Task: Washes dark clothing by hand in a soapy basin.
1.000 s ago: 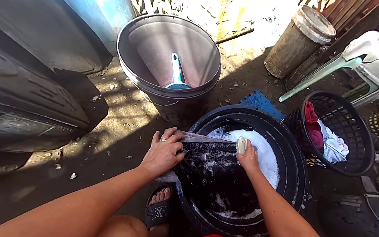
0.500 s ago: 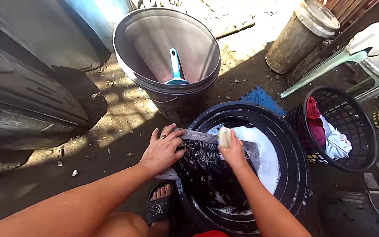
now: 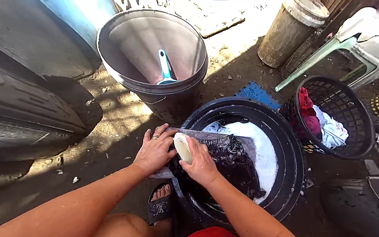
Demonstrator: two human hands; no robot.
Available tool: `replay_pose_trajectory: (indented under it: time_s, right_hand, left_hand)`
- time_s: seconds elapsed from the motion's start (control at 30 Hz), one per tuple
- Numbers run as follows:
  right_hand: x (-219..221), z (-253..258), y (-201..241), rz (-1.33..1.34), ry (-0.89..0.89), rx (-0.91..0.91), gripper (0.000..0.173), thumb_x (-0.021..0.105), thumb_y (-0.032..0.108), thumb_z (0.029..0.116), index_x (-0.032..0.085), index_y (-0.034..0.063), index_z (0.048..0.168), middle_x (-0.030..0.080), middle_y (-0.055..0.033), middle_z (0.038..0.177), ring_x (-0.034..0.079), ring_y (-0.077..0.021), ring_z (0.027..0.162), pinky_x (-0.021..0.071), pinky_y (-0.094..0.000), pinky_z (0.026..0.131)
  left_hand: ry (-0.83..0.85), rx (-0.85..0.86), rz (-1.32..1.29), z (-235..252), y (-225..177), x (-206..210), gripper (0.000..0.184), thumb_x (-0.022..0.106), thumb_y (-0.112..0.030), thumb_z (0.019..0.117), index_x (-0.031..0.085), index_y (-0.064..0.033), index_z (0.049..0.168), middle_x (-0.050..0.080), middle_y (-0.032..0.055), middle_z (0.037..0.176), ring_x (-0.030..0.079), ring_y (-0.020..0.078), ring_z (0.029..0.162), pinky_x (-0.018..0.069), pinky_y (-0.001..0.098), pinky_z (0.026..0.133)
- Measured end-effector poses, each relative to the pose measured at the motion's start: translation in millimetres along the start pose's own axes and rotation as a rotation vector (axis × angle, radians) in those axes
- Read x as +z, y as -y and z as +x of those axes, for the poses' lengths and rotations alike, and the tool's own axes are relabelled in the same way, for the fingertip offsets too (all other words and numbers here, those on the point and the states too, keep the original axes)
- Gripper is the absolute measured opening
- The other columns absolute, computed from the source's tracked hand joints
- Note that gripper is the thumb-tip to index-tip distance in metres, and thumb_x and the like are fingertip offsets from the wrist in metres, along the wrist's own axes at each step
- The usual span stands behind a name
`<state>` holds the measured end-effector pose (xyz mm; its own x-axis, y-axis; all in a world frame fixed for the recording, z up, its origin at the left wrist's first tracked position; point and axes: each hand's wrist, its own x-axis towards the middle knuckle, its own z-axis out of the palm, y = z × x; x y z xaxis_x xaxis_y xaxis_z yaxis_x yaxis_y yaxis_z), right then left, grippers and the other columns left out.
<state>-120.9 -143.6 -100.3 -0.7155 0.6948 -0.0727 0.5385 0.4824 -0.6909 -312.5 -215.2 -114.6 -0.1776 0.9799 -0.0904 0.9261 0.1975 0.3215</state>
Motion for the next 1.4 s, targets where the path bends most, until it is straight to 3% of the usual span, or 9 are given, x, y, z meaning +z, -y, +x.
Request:
replay_pose_trajectory:
  time_s: [0.23,0.37,0.5,0.63,0.77,0.9,1.1,1.27,1.4]
  right_hand:
    - [-93.2,-35.7,-172.1,-0.128,-0.168,0.601,0.086,0.081,0.017,0.0841,0.038,0.0136,0.159,0.059,-0.0284,0.137,0.055,-0.0483,0.128,0.0447,-0.0657,0.106]
    - [-114.4,-75.3,-212.1,0.114,-0.37,0.832,0.092,0.082,0.02,0.087,0.028,0.0125,0.161,0.058,-0.0307,0.138,0.059,-0.0487,0.125,0.0451,-0.067,0.104]
    - [-109.1,-113.7,-243.5,0.637,-0.514,0.9,0.081,0.075,0.016,0.0927,0.029,0.0141,0.16,0.052,-0.0255,0.145,0.057,-0.0405,0.125,0.0485,-0.06,0.1]
    - [-102.9,-133.8,-248.7,0.965,-0.544,0.881,0.076,0.069,0.023,0.0948,0.03,0.0224,0.16,0.056,-0.0205,0.14,0.061,-0.0329,0.115,0.0524,-0.0524,0.091]
    - [-63.0,-142.4,-232.8,0.989,-0.386,0.969,0.084,0.07,0.019,0.0936,0.022,0.0193,0.162,0.052,-0.0251,0.143,0.061,-0.036,0.119,0.053,-0.0534,0.095]
    - [-49.2,-143.0,-197.2,0.811,-0.129,1.01,0.099,0.078,0.01,0.0851,0.018,0.0164,0.163,0.048,-0.0267,0.149,0.056,-0.0362,0.131,0.0489,-0.0534,0.105]
    - [-102.8,-169.6,-171.4,0.765,-0.317,0.877,0.088,0.077,0.006,0.0866,0.028,0.0138,0.16,0.055,-0.0265,0.14,0.062,-0.0374,0.121,0.0526,-0.0547,0.099]
    - [-171.7,-193.3,-102.6,0.689,-0.479,0.592,0.088,0.079,0.011,0.0859,0.032,0.0242,0.159,0.056,-0.0201,0.142,0.063,-0.0362,0.117,0.0548,-0.0585,0.091]
    - [-227.4,-183.2,-32.9,0.416,-0.584,0.345,0.092,0.08,0.012,0.084,0.03,0.0123,0.16,0.056,-0.0225,0.143,0.062,-0.0332,0.122,0.0532,-0.0548,0.098]
  left_hand:
    - [0.006,0.011,0.047,2.9,-1.4,-3.0,0.022,0.068,-0.032,0.0956,0.072,-0.0098,0.098,0.054,0.0027,0.151,0.031,0.0336,0.151,0.0158,0.0739,0.116]
    - [-0.014,0.131,0.12,20.1,-42.5,-11.8,0.035,0.073,-0.016,0.0871,0.071,-0.008,0.121,0.046,0.0145,0.157,0.029,0.0413,0.152,0.0099,0.0778,0.115]
    - [0.318,0.175,0.238,75.3,-117.5,3.1,0.073,0.06,-0.058,0.0952,0.051,-0.012,0.151,0.026,0.0095,0.169,0.012,0.0333,0.158,0.0006,0.0716,0.12]
    - [0.458,-0.033,0.182,140.0,-169.0,64.8,0.088,0.05,-0.072,0.0939,0.043,-0.0109,0.156,0.022,0.0123,0.17,0.013,0.037,0.157,0.0017,0.0742,0.119]
    - [0.246,0.09,0.078,117.6,-179.8,111.2,0.047,0.059,-0.039,0.1001,0.062,-0.0117,0.138,0.046,0.0073,0.158,0.029,0.032,0.153,0.0079,0.0685,0.122]
    - [0.173,0.354,0.01,76.7,-161.6,104.4,0.021,0.056,-0.005,0.097,0.071,-0.0074,0.112,0.069,0.0111,0.125,0.059,0.0297,0.127,0.0381,0.0524,0.115]
    - [0.334,0.151,-0.293,31.4,-162.9,-0.4,0.027,0.053,-0.009,0.1049,0.062,-0.0028,0.129,0.068,0.0193,0.122,0.066,0.034,0.115,0.0495,0.056,0.102]
    - [0.037,0.186,-0.45,-8.3,-179.0,-97.6,0.018,0.059,-0.01,0.1029,0.065,-0.0025,0.117,0.07,0.0141,0.105,0.068,0.0259,0.098,0.0526,0.0549,0.09]
    - [-0.243,0.107,-0.665,-29.2,-170.3,-151.7,0.019,0.062,-0.017,0.0987,0.065,-0.0101,0.117,0.068,0.0027,0.102,0.066,0.0113,0.09,0.0566,0.0399,0.081]
